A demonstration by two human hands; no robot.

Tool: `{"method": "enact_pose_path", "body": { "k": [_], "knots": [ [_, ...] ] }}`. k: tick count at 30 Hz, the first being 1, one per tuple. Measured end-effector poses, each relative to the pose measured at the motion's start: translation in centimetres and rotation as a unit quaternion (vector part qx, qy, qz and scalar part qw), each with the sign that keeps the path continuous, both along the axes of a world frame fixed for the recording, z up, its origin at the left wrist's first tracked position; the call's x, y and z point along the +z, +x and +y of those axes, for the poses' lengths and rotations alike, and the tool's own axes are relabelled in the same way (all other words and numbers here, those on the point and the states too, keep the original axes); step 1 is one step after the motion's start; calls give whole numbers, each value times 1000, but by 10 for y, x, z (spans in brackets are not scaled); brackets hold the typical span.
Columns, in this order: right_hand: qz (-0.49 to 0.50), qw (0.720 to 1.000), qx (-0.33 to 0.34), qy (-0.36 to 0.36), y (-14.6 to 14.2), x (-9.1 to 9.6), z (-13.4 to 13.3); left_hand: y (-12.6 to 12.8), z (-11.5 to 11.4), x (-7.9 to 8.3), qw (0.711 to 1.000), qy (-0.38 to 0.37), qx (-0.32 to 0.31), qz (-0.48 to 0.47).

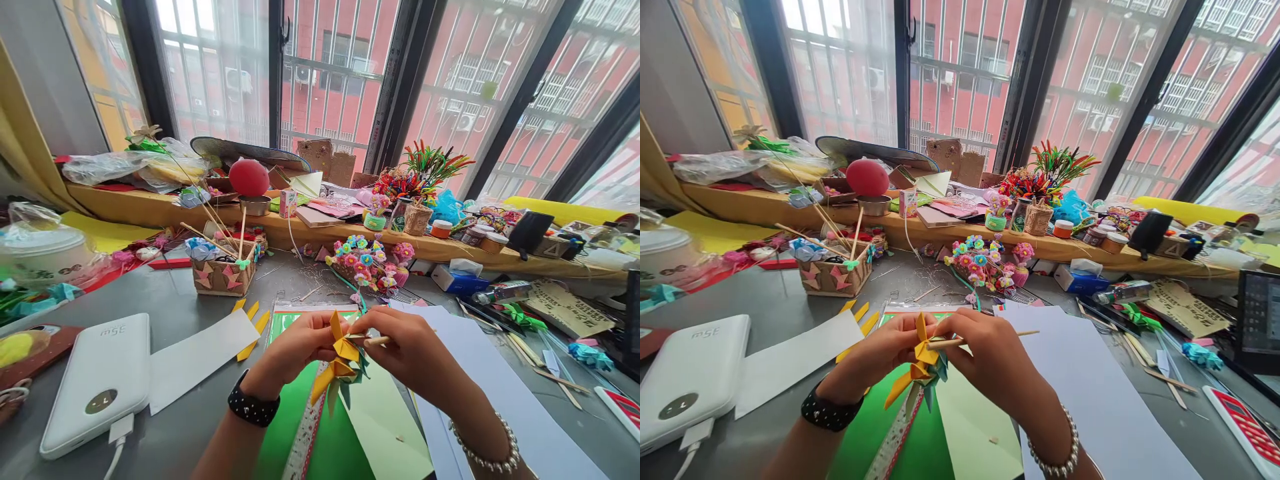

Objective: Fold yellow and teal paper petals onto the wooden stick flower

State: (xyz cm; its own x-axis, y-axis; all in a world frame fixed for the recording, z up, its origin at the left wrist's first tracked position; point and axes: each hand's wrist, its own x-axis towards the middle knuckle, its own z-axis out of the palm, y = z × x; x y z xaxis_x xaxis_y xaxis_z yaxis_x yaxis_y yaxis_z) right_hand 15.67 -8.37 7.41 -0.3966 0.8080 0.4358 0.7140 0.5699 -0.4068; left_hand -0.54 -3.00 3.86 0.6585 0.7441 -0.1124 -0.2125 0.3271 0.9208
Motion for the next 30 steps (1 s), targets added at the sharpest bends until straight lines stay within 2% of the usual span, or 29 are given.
{"method": "enact_pose_path", "body": {
  "k": [6, 11, 16, 22, 30],
  "knots": [
    [-39, 998, -28, -50, 0, 0, 2, 1, 3, -5, 999, 21, -5, 50],
    [-73, 994, -59, -55, -2, -4, 5, 3, 3, -6, 997, 32, -3, 68],
    [-119, 988, -91, -34, -9, -10, 9, 4, 5, -8, 996, 33, 26, 84],
    [-164, 975, -125, 87, -20, -17, 7, 1, 9, -9, 997, 23, 49, 51],
    [-184, 940, -52, 283, -17, -11, -5, 0, 4, -1, 998, 24, 52, 8]
  ]
}}
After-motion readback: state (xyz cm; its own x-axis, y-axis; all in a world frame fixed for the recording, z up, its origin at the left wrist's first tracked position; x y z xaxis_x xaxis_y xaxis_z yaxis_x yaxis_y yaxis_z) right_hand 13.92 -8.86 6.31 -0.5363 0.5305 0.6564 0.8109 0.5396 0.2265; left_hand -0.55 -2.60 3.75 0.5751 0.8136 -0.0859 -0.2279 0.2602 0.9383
